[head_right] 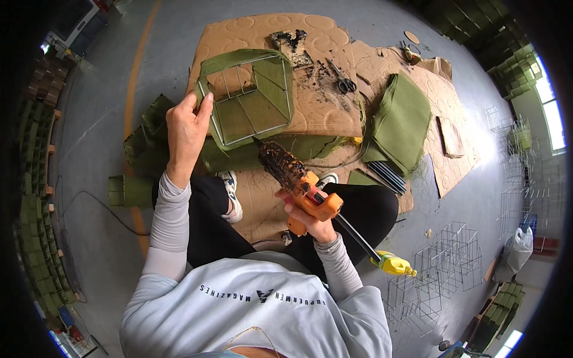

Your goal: Assembling fabric-covered wire boxes by gluing green fabric panels to a metal wire frame using a hot glue gun.

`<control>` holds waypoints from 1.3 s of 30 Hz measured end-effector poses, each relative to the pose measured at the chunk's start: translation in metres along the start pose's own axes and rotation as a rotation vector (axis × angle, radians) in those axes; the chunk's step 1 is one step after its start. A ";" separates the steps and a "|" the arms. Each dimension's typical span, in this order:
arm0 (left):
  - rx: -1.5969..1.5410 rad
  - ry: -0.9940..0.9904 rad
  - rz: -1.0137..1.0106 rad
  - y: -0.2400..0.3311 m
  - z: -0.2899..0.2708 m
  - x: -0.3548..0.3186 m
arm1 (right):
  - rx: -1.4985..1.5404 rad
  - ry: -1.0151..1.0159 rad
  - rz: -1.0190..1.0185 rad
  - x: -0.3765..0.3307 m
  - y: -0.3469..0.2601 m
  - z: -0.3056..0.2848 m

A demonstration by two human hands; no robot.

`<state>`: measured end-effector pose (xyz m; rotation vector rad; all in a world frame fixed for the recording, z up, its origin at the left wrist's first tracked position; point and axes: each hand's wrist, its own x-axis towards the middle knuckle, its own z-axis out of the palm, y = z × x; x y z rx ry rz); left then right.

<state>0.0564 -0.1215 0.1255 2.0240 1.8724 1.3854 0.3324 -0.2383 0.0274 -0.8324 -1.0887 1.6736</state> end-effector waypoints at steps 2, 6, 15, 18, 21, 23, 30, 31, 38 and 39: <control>-0.049 -0.014 -0.031 0.002 -0.002 -0.002 | 0.014 0.002 0.002 0.000 0.001 0.003; -0.077 -0.040 -0.063 -0.003 -0.004 -0.004 | -0.002 0.008 -0.011 0.000 0.001 0.010; -0.155 -0.040 -0.106 -0.007 -0.006 -0.009 | -0.141 -0.083 -0.004 0.001 0.001 0.027; -0.149 -0.044 -0.104 -0.011 -0.005 -0.010 | -0.129 -0.090 -0.004 0.003 0.005 0.032; -0.151 -0.058 -0.126 -0.008 -0.006 -0.011 | -0.095 -0.100 0.011 0.005 0.007 0.037; -0.152 -0.058 -0.122 -0.010 -0.005 -0.012 | -0.093 -0.105 0.019 0.005 0.008 0.038; -0.179 -0.056 -0.137 -0.009 -0.005 -0.013 | -0.092 -0.117 0.014 0.006 0.014 0.039; -0.178 -0.058 -0.137 -0.009 -0.005 -0.013 | -0.084 -0.110 0.007 0.006 0.015 0.039; -0.160 -0.061 -0.121 -0.011 -0.004 -0.013 | -0.079 -0.104 0.042 0.006 0.015 0.041; -0.160 -0.052 -0.116 -0.012 -0.004 -0.013 | -0.069 -0.105 0.038 0.006 0.016 0.042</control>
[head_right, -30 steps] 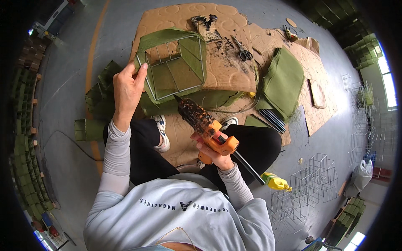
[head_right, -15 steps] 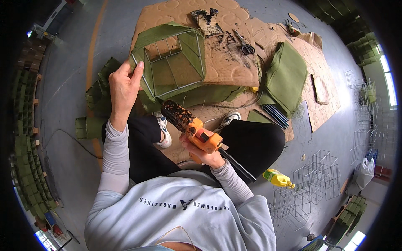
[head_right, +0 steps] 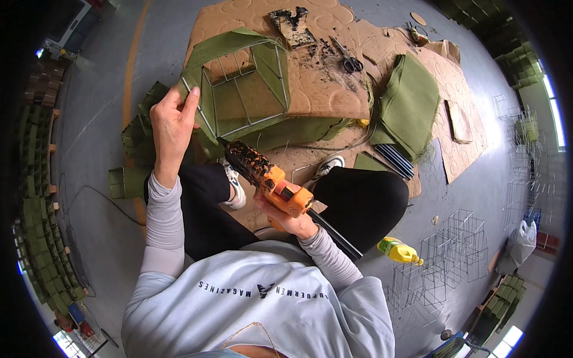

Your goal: Assembling fabric-covered wire boxes by gluing green fabric panels to a metal wire frame using a hot glue gun.

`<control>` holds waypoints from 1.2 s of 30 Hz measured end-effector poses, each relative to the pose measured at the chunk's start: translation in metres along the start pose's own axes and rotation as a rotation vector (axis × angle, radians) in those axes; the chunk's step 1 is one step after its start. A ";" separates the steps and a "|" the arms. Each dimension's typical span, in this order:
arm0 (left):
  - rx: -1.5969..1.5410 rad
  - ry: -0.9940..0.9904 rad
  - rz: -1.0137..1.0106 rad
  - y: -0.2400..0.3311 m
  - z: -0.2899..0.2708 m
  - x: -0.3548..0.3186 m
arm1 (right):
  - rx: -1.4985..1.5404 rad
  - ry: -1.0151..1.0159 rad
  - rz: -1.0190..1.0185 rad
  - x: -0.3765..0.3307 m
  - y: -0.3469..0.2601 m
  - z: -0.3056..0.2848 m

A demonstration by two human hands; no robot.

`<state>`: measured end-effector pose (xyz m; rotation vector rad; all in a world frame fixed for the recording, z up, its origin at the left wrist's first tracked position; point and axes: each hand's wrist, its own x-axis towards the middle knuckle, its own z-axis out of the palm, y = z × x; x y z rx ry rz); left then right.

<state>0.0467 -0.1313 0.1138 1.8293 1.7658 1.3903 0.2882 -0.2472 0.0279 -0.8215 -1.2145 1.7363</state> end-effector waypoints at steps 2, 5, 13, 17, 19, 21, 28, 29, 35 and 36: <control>-0.004 0.003 -0.004 0.000 0.001 0.000 | 0.012 0.001 -0.004 0.001 0.002 0.000; -0.002 -0.004 -0.015 0.000 0.000 0.001 | 0.018 -0.007 -0.043 0.001 0.004 0.000; -0.022 -0.010 0.010 0.005 0.002 -0.002 | -0.005 0.005 -0.017 0.002 0.002 0.002; -0.026 -0.018 -0.009 0.003 0.001 -0.001 | -0.007 -0.026 -0.025 -0.001 0.003 -0.002; -0.019 -0.014 0.005 0.002 0.001 -0.001 | -0.015 0.030 0.030 -0.002 -0.002 0.000; -0.018 -0.023 -0.002 0.000 0.002 -0.002 | 0.012 0.036 0.000 -0.001 -0.001 -0.001; -0.035 -0.011 -0.013 0.002 0.002 -0.001 | -0.042 0.067 -0.021 -0.002 0.005 -0.006; -0.020 -0.012 -0.003 0.001 0.002 -0.001 | -0.039 0.104 -0.010 -0.003 0.006 -0.006; -0.016 -0.007 0.014 0.001 0.003 -0.001 | -0.013 0.122 -0.025 -0.005 0.011 -0.007; -0.020 -0.010 0.013 0.002 0.003 0.000 | -0.013 0.122 -0.025 -0.006 0.011 -0.009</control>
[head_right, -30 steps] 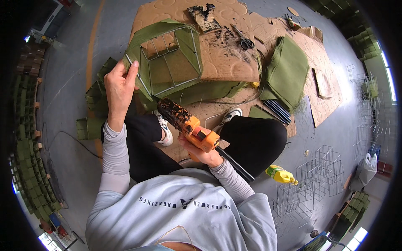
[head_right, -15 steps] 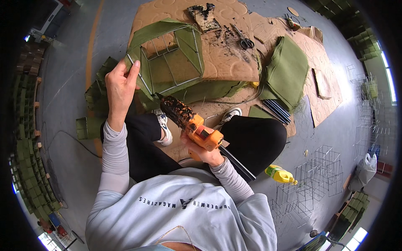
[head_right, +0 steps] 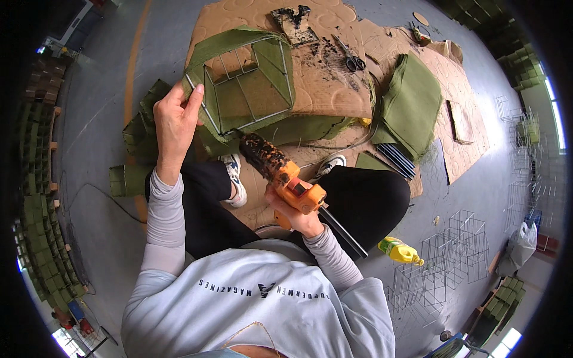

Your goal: Assembling fabric-covered wire boxes by gluing green fabric panels to a metal wire frame using a hot glue gun.

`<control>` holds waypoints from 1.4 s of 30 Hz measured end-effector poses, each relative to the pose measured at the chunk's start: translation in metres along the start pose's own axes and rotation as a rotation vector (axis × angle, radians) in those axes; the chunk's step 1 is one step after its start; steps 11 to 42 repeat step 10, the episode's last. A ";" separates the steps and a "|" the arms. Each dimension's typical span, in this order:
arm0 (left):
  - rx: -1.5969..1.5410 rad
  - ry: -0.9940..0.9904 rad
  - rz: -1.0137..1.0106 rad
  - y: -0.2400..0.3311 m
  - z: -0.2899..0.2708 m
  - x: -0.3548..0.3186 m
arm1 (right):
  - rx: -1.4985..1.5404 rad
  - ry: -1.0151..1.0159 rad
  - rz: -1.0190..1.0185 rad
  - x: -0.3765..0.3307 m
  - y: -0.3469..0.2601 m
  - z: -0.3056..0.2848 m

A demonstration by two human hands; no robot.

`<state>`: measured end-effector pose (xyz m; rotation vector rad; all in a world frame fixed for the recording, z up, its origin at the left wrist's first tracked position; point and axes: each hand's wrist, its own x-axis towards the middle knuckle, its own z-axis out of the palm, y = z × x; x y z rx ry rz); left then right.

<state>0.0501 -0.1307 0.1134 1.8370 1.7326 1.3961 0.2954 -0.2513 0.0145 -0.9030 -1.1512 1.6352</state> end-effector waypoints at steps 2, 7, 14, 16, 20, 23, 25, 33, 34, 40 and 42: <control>-0.017 -0.006 -0.021 0.002 0.000 0.000 | -0.007 0.056 0.057 0.000 -0.002 -0.004; 0.028 0.005 0.023 -0.005 0.000 0.000 | 0.019 0.069 0.022 -0.001 -0.009 -0.012; -0.025 -0.021 -0.042 0.002 -0.001 -0.001 | 0.023 0.076 0.014 -0.002 -0.005 -0.015; -0.025 -0.021 -0.042 0.002 -0.001 -0.001 | 0.023 0.076 0.014 -0.002 -0.005 -0.015; -0.025 -0.021 -0.042 0.002 -0.001 -0.001 | 0.023 0.076 0.014 -0.002 -0.005 -0.015; -0.025 -0.021 -0.042 0.002 -0.001 -0.001 | 0.023 0.076 0.014 -0.002 -0.005 -0.015; -0.025 -0.021 -0.042 0.002 -0.001 -0.001 | 0.023 0.076 0.014 -0.002 -0.005 -0.015; -0.025 -0.021 -0.042 0.002 -0.001 -0.001 | 0.023 0.076 0.014 -0.002 -0.005 -0.015; -0.025 -0.021 -0.042 0.002 -0.001 -0.001 | 0.023 0.076 0.014 -0.002 -0.005 -0.015; -0.025 -0.021 -0.042 0.002 -0.001 -0.001 | 0.023 0.076 0.014 -0.002 -0.005 -0.015; -0.025 -0.021 -0.042 0.002 -0.001 -0.001 | 0.023 0.076 0.014 -0.002 -0.005 -0.015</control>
